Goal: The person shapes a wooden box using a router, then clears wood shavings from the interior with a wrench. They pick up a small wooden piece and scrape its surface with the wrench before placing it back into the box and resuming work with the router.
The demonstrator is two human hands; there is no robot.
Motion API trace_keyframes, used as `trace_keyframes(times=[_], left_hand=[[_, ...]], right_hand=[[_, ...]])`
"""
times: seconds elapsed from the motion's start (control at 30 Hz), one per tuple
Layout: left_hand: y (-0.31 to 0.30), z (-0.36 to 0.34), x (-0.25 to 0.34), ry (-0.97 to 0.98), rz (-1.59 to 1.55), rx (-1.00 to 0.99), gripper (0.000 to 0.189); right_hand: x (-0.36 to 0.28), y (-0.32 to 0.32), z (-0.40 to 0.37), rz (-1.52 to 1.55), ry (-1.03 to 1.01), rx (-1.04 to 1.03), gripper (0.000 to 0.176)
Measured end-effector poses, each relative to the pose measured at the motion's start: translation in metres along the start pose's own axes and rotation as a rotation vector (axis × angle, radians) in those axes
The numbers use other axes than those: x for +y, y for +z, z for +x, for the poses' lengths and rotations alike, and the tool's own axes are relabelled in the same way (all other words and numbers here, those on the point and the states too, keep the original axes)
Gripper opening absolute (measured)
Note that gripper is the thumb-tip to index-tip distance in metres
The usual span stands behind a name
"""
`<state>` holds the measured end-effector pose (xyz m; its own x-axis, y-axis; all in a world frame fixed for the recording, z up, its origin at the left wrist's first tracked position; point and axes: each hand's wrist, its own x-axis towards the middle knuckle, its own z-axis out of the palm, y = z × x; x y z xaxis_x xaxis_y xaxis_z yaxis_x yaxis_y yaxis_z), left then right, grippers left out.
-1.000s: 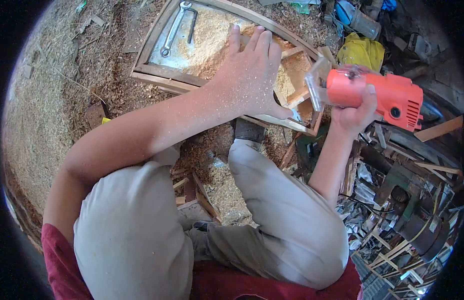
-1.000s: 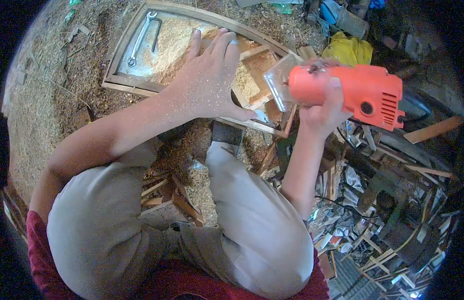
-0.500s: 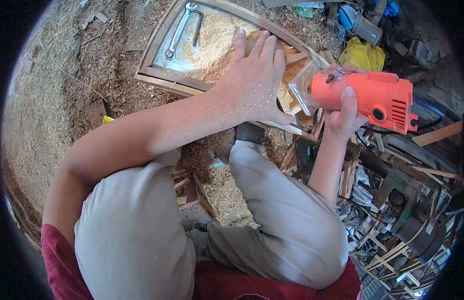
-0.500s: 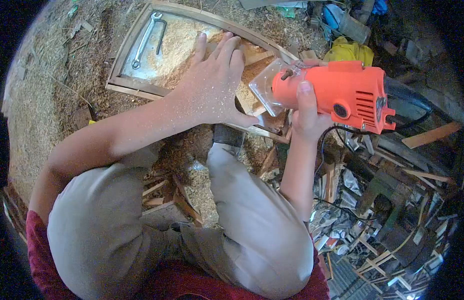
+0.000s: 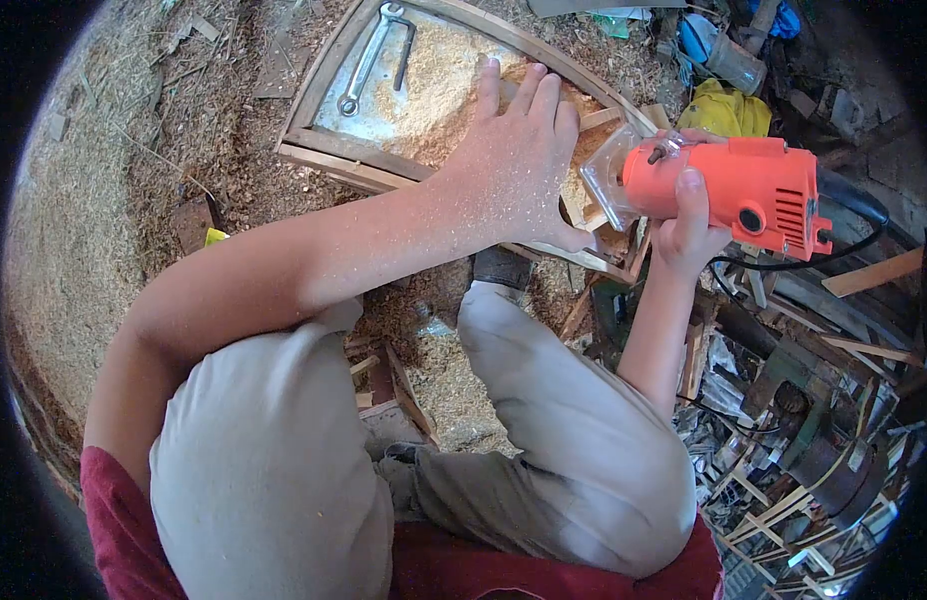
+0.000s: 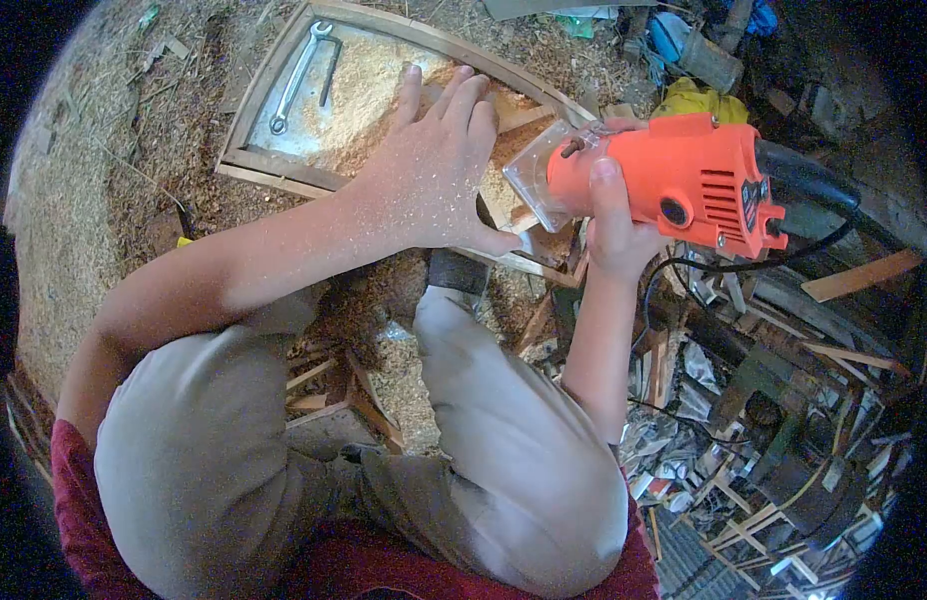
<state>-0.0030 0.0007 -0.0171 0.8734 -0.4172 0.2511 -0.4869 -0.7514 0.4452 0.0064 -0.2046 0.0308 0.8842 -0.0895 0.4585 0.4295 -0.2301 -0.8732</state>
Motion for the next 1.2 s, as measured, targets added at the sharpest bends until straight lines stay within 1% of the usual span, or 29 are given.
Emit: trace_keyframes(times=[0.33, 0.43, 0.57, 0.63, 0.73, 0.93, 1.03, 1.2], left_hand=[[-0.002, 0.002, 0.001, -0.009, -0.023, -0.010, 0.118], [-0.001, 0.002, 0.002, -0.016, -0.034, -0.008, 0.115], [-0.005, 0.003, 0.002, -0.019, -0.025, -0.030, 0.112], [-0.004, 0.003, 0.002, -0.017, -0.016, -0.032, 0.113], [-0.003, 0.002, 0.002, -0.017, -0.005, -0.023, 0.114], [-0.005, 0.001, 0.002, -0.020, 0.025, -0.037, 0.120], [-0.003, 0.002, 0.002, -0.018, 0.029, -0.035, 0.124], [-0.003, 0.002, 0.002, -0.013, 0.023, -0.036, 0.127]], right_hand=[[0.005, -0.002, 0.008, 0.013, 0.023, -0.018, 0.058], [0.006, 0.000, 0.012, 0.056, -0.030, -0.010, 0.057], [0.005, 0.003, 0.012, 0.053, -0.014, -0.001, 0.057], [0.005, 0.000, 0.012, -0.011, 0.004, -0.011, 0.059], [0.006, -0.004, 0.010, -0.034, -0.005, -0.017, 0.057], [0.005, -0.006, 0.007, -0.047, 0.004, -0.034, 0.053], [0.000, -0.001, -0.001, -0.022, 0.028, 0.029, 0.053], [0.002, -0.002, -0.002, 0.002, 0.009, 0.027, 0.053]])
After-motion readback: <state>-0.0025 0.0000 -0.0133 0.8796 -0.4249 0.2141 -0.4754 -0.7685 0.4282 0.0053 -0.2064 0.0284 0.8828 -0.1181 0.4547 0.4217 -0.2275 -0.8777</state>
